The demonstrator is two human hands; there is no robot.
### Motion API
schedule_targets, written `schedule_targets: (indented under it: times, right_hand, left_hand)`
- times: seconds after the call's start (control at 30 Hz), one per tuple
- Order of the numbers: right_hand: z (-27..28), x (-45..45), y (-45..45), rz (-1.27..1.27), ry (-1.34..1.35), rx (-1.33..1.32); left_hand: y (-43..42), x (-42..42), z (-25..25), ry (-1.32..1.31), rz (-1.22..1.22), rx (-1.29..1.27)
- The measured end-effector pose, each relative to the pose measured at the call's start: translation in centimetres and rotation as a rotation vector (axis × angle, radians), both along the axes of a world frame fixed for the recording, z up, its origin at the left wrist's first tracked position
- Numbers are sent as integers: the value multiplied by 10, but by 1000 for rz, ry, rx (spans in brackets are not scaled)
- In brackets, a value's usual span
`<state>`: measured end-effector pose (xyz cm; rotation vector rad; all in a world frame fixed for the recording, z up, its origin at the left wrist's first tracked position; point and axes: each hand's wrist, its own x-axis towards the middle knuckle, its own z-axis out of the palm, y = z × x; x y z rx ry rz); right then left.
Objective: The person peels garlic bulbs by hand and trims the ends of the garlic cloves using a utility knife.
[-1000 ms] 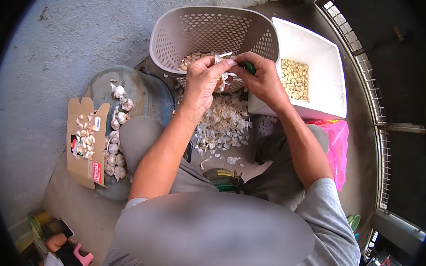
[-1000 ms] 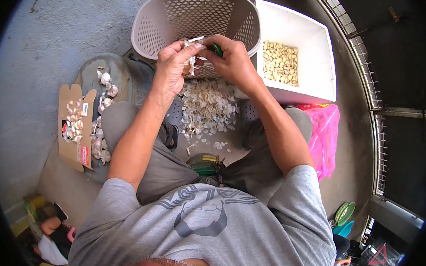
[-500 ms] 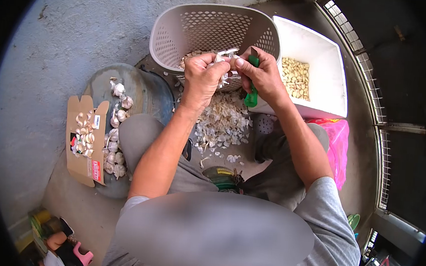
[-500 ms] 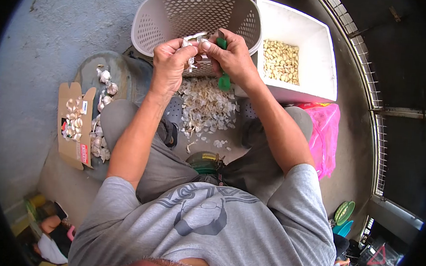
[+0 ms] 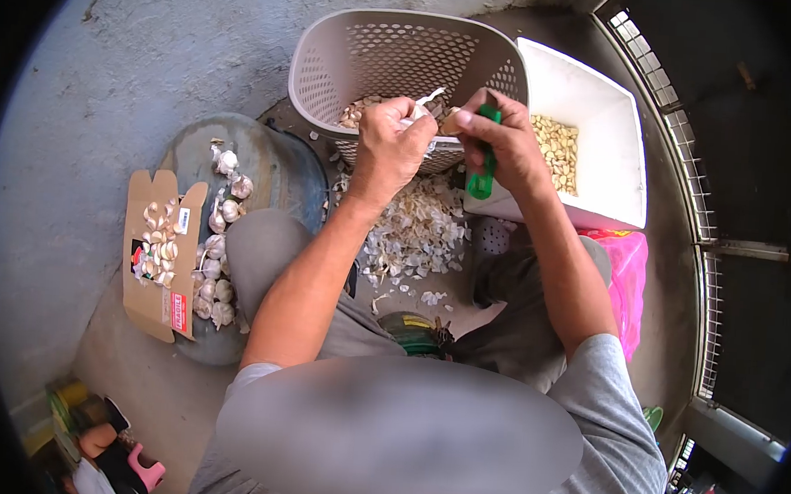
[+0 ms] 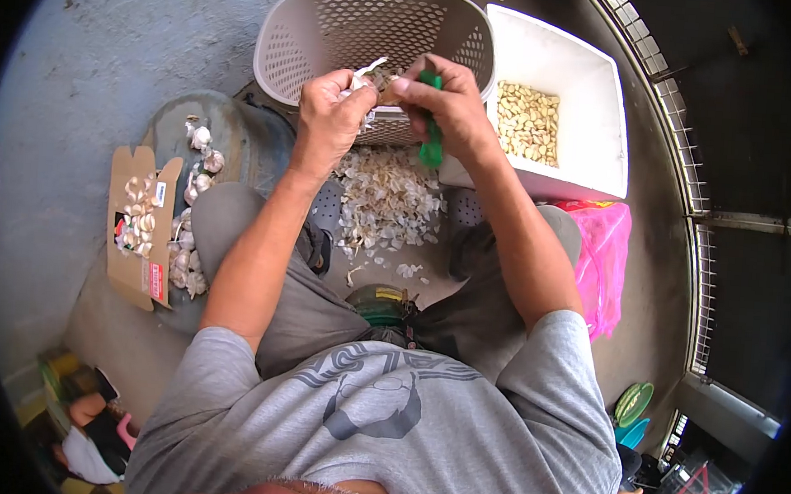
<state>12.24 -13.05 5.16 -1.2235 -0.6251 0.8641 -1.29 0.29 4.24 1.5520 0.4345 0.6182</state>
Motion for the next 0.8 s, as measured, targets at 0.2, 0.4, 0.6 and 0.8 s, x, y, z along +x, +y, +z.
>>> schedule_targets:
  times: [0.2,0.4,0.6,0.8]
  right_hand:
    - [-2,16,-4,-54,48,2]
    - [9,-2,-1,23,-173,-138]
    - [-3,3,-2,7,-164,-100]
    - [-15,22,11,-235,-525,-177]
  left_hand:
    - [-7,4,-1,6,-44,-115]
    - [-6,4,-12,-28,-9,-89]
    - [-5,5,-11,-5,-24,-54]
    - [-3,6,-13,47,-109,-303]
